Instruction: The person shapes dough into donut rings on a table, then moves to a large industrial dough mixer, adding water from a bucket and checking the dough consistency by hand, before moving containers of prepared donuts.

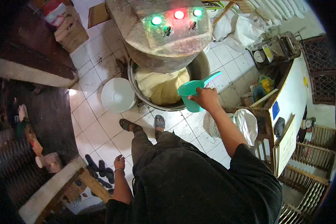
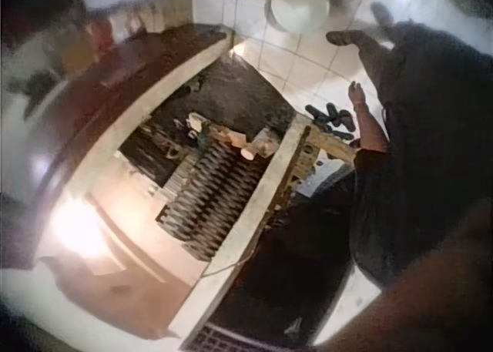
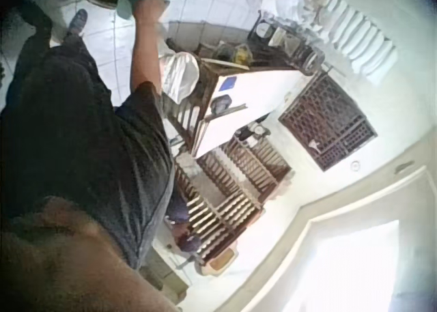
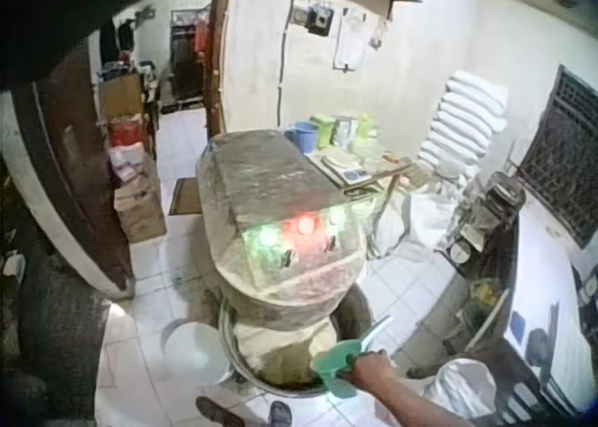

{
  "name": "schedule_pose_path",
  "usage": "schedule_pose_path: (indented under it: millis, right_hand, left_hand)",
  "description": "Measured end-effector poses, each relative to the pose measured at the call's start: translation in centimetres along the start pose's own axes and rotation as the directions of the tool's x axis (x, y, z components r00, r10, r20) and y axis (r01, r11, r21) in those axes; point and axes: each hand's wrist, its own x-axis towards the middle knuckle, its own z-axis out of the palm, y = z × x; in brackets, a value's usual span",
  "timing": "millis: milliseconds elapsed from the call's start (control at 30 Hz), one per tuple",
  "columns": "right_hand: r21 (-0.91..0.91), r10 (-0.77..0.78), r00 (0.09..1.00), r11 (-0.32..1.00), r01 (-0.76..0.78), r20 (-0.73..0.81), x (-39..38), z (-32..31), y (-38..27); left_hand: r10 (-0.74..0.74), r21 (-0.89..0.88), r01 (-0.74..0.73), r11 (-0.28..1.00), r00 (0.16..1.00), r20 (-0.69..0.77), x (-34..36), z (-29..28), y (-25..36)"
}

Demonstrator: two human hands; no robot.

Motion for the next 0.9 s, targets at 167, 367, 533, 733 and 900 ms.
schedule_pose_path:
  millis: [167,367,533,733,900]
  right_hand:
    - [0.098,0.012,0.996,0.995,-0.003,-0.088,-1.6,0.8,0.2]
    - [0.121,0.094,0.994,0.989,-0.087,-0.051,-4.3,0.2,1.5]
    - [0.065,0.101,0.993,0.992,-0.105,0.061,-2.8,-0.7,1.3]
    - [-0.122,0.031,0.995,0.992,-0.019,0.092,2.3,0.0,-0.6]
    - [-0.068,0.062,0.995,0.996,-0.056,0.077,2.6,-0.1,-0.9]
  left_hand:
    - [-0.009,-0.038,0.007,0.999,0.997,-0.073,0.4,0.6,-2.1]
    - [0.019,-0.038,-0.02,0.999,0.999,-0.038,1.1,1.9,-1.4]
    - [0.06,-0.025,-0.061,0.998,0.998,-0.021,1.1,3.3,1.5]
    - [0.081,-0.025,-0.081,0.996,0.997,-0.016,1.2,3.9,3.0]
    - [0.073,-0.072,-0.078,0.994,0.995,-0.066,1.5,3.0,2.3]
